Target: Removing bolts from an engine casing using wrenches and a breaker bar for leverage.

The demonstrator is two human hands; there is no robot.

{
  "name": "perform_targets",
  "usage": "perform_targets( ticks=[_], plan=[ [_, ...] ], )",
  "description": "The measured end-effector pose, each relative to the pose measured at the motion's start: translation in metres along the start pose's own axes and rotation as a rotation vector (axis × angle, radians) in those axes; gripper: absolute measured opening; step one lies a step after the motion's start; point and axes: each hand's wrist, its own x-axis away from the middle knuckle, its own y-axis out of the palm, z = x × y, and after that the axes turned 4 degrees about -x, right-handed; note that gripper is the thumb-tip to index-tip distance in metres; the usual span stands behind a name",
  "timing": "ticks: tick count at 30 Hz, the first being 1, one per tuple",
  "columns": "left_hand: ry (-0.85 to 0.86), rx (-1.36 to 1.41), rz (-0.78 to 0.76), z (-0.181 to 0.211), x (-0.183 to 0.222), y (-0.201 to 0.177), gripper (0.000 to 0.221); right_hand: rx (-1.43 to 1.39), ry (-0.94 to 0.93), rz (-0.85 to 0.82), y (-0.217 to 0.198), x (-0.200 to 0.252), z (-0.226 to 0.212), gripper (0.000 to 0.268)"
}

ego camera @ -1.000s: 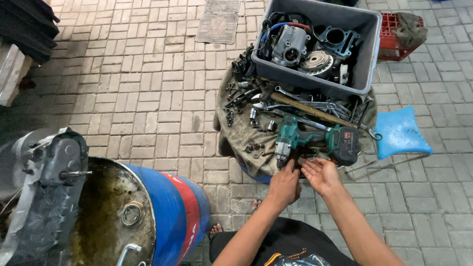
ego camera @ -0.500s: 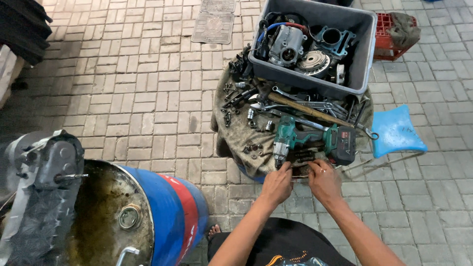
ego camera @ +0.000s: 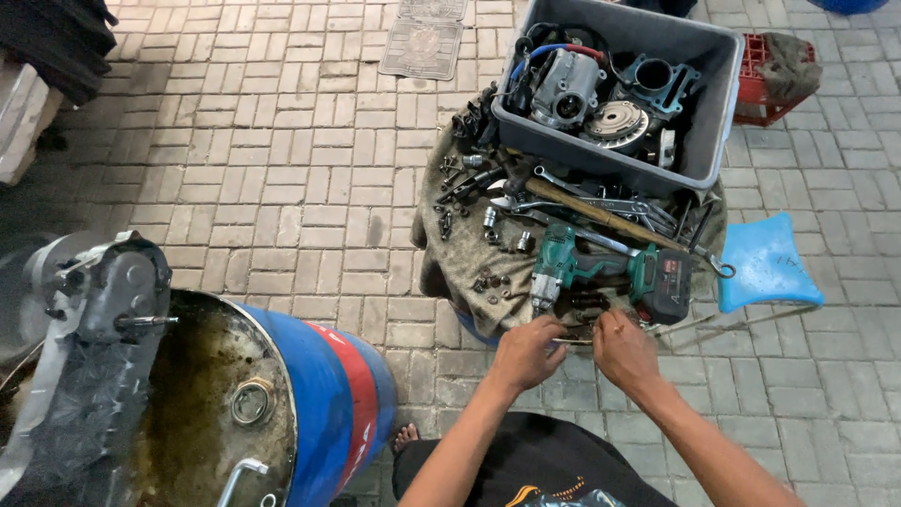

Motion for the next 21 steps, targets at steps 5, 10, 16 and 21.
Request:
perform_targets(
  ticks=[5, 10, 16, 21],
  plan=[
    [-0.343, 0.289, 0.513, -0.024, 0.008, -0.030, 0.040, -0.211, 0.001, 0.024, -0.030, -0.005, -0.035, 0.023],
    [-1.054, 0.773, 0.544, -0.162, -0.029, -0.002, 0.100, -0.465, -0.173, 0.076, -0.052, -0.034, -0.102, 0.039],
    [-0.721, 0.528, 0.274, -0.222, -0.081, 0.017, 0.090, -0.008, -0.443, -0.066, -0.030, -0.090, -0.199, 0.080],
    [-0.685, 0.195, 0.251, -0.217, -0.066, 0.008, 0.075, 0.221, -0.454, -0.002, 0.009, -0.097, -0.214, 0.073]
  ],
)
